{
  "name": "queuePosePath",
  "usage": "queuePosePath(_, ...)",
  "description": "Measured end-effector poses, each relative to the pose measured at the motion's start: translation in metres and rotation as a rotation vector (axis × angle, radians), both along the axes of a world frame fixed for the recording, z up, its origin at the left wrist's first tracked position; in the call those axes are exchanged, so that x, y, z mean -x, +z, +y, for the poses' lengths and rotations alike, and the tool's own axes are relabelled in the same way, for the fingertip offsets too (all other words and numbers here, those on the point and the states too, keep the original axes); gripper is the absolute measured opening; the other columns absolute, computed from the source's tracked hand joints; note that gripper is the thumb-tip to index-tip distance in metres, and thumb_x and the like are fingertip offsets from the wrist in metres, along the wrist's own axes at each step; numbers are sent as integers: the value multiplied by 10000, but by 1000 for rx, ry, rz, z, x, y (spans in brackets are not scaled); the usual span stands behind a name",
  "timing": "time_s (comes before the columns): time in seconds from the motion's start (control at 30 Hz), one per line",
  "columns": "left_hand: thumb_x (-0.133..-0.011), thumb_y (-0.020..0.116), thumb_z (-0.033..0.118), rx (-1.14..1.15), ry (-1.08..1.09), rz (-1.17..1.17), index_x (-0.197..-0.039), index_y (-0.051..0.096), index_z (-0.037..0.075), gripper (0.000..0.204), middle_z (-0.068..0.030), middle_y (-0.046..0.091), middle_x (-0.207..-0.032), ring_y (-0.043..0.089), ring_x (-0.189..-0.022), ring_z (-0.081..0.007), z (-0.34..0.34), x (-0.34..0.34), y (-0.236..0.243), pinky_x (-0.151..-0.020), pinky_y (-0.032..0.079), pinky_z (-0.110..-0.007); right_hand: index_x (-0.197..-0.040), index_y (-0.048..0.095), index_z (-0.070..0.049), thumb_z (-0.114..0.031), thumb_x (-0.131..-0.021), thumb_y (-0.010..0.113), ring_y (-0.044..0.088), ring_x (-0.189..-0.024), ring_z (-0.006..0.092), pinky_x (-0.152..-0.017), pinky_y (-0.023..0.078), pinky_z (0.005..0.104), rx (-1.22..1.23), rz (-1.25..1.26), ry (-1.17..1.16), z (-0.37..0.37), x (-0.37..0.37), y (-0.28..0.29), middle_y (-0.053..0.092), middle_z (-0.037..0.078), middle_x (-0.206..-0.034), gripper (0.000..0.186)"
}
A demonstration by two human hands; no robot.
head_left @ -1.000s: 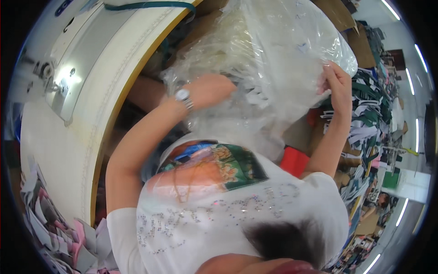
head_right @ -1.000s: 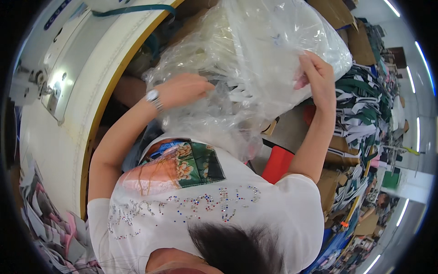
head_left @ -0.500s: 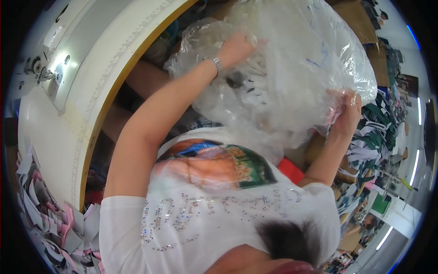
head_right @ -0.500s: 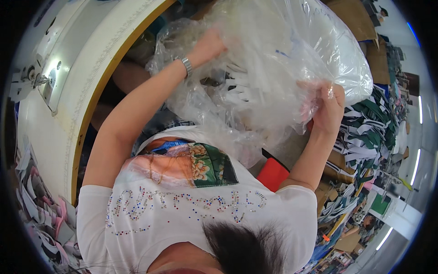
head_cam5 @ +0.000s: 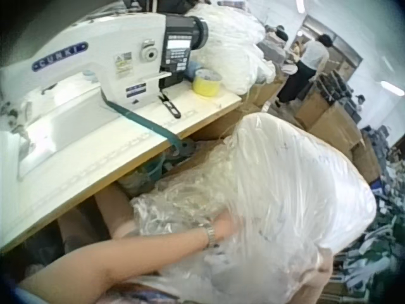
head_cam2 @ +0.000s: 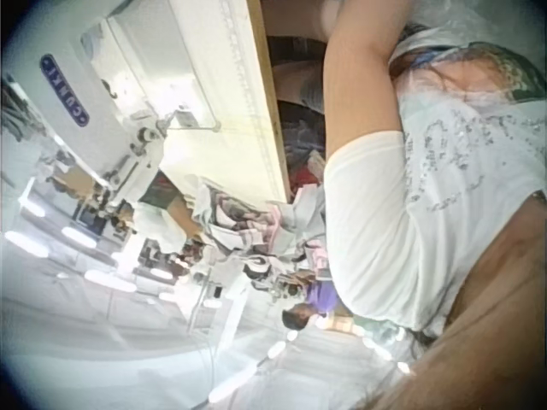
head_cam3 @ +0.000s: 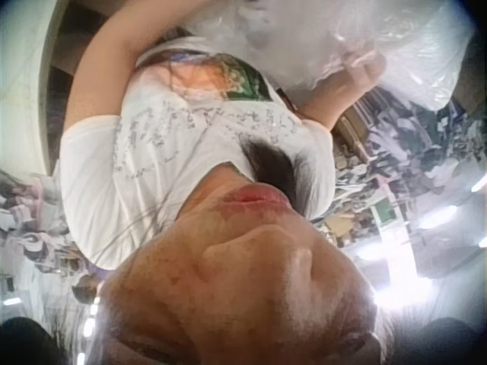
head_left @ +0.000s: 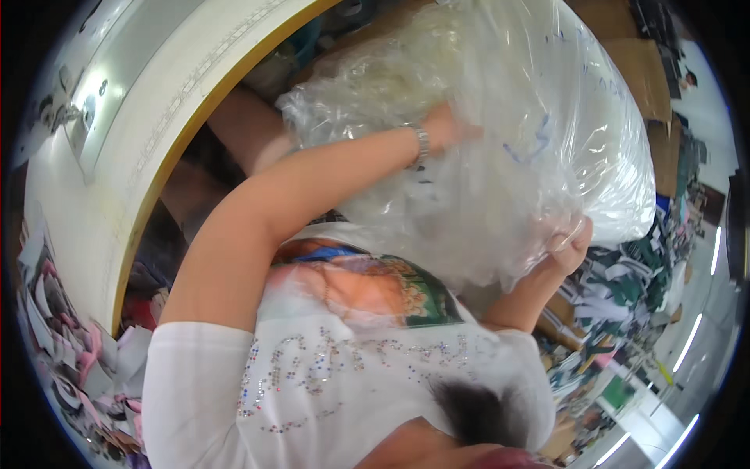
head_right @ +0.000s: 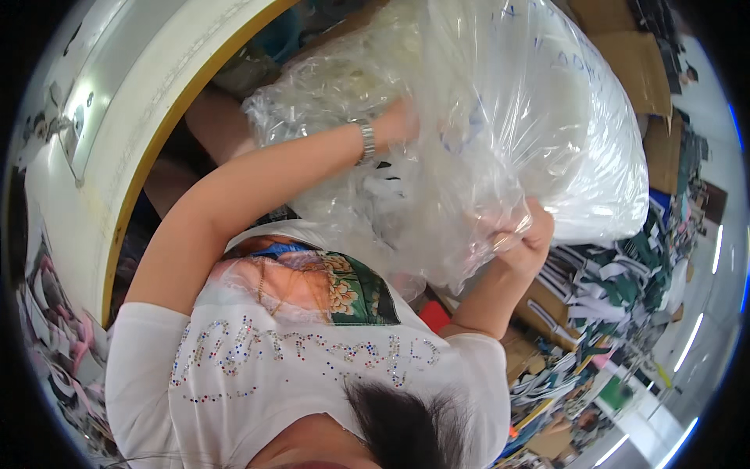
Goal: Sewing and assembling fabric strips using an industrial sewing machine.
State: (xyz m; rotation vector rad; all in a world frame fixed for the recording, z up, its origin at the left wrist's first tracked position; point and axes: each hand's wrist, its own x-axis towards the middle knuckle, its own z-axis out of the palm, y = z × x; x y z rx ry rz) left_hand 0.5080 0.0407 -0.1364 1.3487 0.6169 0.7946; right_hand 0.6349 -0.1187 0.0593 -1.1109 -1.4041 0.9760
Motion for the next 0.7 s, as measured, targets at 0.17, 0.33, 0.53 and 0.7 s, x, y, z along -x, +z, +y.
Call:
queuePosePath(0.17, -781, 639, 87, 430, -54, 205, -1238, 526, 20, 476, -126, 596, -1169, 572, -1091, -206, 8, 36, 56, -837, 516, -341, -794, 659, 45, -197, -764, 751, 600, -582, 192, -525, 437, 291, -79, 61, -163, -3, -13, -18, 658, 129, -787, 260)
queuePosePath(0.33, -771, 644, 164, 583, -302, -98, -1220, 522, 23, 486, -90, 608, -1025, 611, -854, -146, -1, 93, 67, -722, 523, -291, -837, 556, 9, -57, -781, 700, 585, -550, 196, -459, 463, 296, 14, 370, -228, 8, -9, -14, 626, 141, -733, 168)
queuePosePath(0.53, -757, 675, 342, 381, -393, 247, -1306, 485, 5, 672, -45, 611, -1049, 561, -938, -88, -28, 256, 181, -811, 450, -218, -866, 615, 15, -68, -791, 674, 567, -583, 151, -510, 472, 281, 50, 127, -266, 3, -31, -14, 604, 82, -725, 126)
queuePosePath(0.7, -784, 648, 282, 290, -186, 445, -1279, 512, -28, 600, -63, 622, -990, 582, -882, -130, -66, 377, 217, -804, 458, -261, -1040, 665, 24, -125, -802, 692, 559, -609, 97, -523, 462, 236, 315, -363, -169, 28, 24, 22, 589, 7, -722, 282)
